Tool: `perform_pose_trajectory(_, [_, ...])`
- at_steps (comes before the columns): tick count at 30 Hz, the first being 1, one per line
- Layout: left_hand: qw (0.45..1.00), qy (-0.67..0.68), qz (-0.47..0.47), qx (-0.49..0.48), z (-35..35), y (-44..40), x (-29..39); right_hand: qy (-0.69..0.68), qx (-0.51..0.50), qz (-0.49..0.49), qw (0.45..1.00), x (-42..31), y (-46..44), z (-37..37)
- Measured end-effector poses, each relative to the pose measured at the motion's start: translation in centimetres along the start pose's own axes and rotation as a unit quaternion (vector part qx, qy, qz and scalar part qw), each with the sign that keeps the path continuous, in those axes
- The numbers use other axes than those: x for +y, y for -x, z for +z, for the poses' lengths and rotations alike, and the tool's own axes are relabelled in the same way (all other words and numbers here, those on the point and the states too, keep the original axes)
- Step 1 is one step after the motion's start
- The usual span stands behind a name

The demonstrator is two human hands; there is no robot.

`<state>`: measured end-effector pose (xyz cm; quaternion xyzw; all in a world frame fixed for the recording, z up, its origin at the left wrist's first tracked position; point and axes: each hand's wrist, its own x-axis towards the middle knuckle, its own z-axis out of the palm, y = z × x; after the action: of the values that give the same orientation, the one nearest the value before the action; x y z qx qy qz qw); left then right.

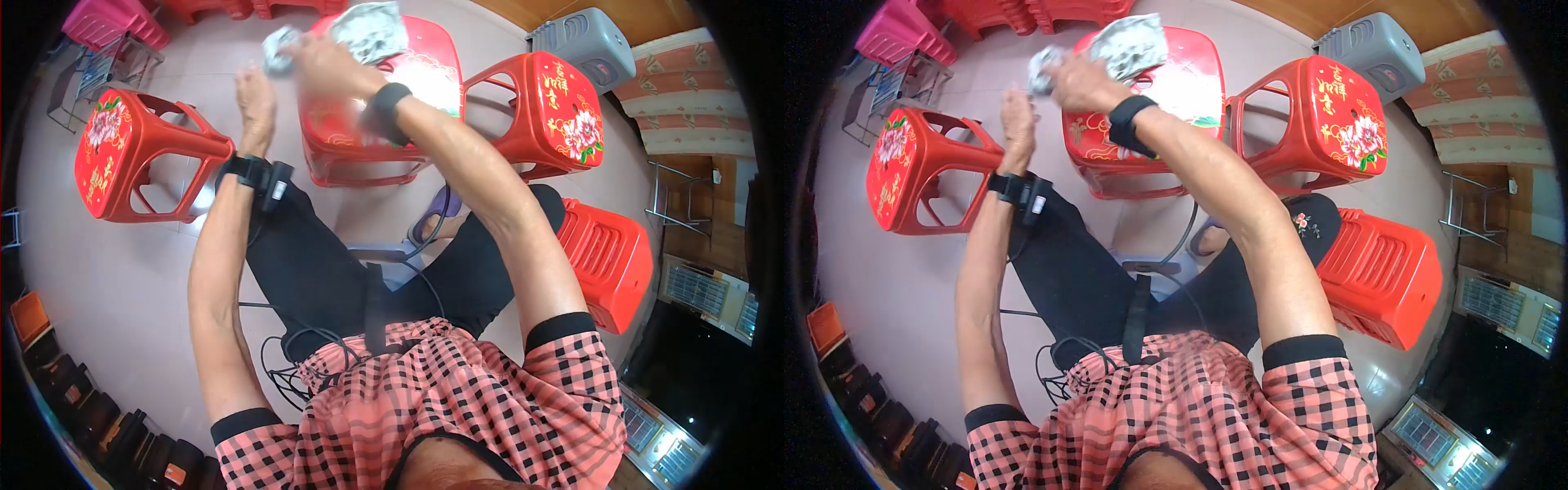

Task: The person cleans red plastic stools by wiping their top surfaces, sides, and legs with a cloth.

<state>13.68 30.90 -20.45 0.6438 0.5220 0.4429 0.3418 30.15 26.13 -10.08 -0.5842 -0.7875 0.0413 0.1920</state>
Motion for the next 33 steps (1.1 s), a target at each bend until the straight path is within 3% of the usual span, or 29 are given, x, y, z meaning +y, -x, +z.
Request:
perform_pose_trajectory(1, [1.000, -0.014, -0.013, 0.013, -2.2, -1.1, 2.5, -0.010, -0.050, -0.007, 0.999, -2.2, 0.3, 0.2])
perform_pose_trajectory(2, [0.999, -0.024, -0.021, 0.028, -4.1, -1.8, 4.3, 0.028, -0.049, -0.080, 0.995, -4.0, 1.5, 0.1])
perform_pose_trajectory(4, [0.998, -0.047, 0.030, 0.014, -6.2, -1.8, 5.7, -0.005, -0.058, -0.159, 0.986, -6.2, 4.1, 0.1])
perform_pose_trajectory(6, [0.997, -0.062, 0.043, -0.015, -7.7, -0.8, 7.9, 0.032, -0.100, -0.176, 0.979, -8.0, 7.0, -0.6])
perform_pose_trajectory(11, [0.991, -0.053, -0.008, -0.125, -7.8, 3.2, 9.7, 0.077, -0.074, -0.232, 0.967, -5.4, 16.6, -1.2])
perform_pose_trajectory(13, [0.991, -0.026, -0.012, -0.131, -7.1, 5.2, 9.3, 0.050, -0.085, -0.169, 0.981, -2.5, 20.4, -2.6])
perform_pose_trajectory(15, [0.989, 0.002, -0.040, -0.146, -6.6, 7.2, 8.8, -0.011, -0.023, -0.101, 0.995, 1.0, 24.1, -3.8])
perform_pose_trajectory(16, [0.986, 0.012, -0.049, -0.158, -6.2, 8.4, 8.6, 0.021, 0.001, -0.062, 0.998, 2.2, 25.4, -4.8])
perform_pose_trajectory(17, [0.983, 0.019, -0.062, -0.172, -6.0, 9.4, 8.8, 0.027, -0.004, 0.010, 1.000, 3.5, 26.6, -5.8])
perform_pose_trajectory(19, [0.965, 0.017, -0.114, -0.234, -6.0, 10.5, 9.4, -0.022, 0.090, 0.164, 0.982, 6.6, 29.0, -6.5])
perform_pose_trajectory(20, [0.959, 0.037, -0.112, -0.256, -5.7, 11.2, 9.4, -0.091, 0.148, 0.281, 0.944, 7.7, 30.2, -6.5])
perform_pose_trajectory(21, [0.953, 0.056, -0.111, -0.278, -5.1, 12.0, 9.4, -0.274, 0.187, 0.428, 0.841, 8.1, 29.9, -7.2])
perform_pose_trajectory(22, [0.945, 0.075, -0.111, -0.298, -4.7, 12.7, 10.1, -0.439, 0.213, 0.545, 0.682, 8.1, 29.3, -8.3])
perform_pose_trajectory(23, [0.933, 0.078, -0.113, -0.333, -4.2, 13.3, 10.8, -0.507, 0.285, 0.531, 0.616, 7.4, 28.7, -8.6])
perform_pose_trajectory(26, [0.898, 0.112, -0.150, -0.399, -2.2, 15.1, 15.4, -0.530, 0.278, 0.478, 0.643, 2.6, 25.6, -9.3])
perform_pose_trajectory(28, [0.879, 0.198, -0.196, -0.388, -0.5, 16.5, 17.6, -0.488, 0.228, 0.373, 0.756, -0.1, 24.3, -7.6])
perform_pose_trajectory(30, [0.852, 0.303, -0.230, -0.360, 0.0, 17.0, 20.0, -0.414, 0.107, 0.322, 0.845, -3.7, 21.8, -8.7])
perform_pose_trajectory(31, [0.829, 0.418, -0.198, -0.316, 1.7, 16.9, 18.2, -0.418, 0.070, 0.297, 0.855, -3.7, 20.6, -9.6])
perform_pose_trajectory(33, [0.836, 0.413, -0.208, -0.296, 1.4, 15.9, 15.7, -0.421, -0.001, 0.247, 0.873, -2.4, 18.5, -10.7])
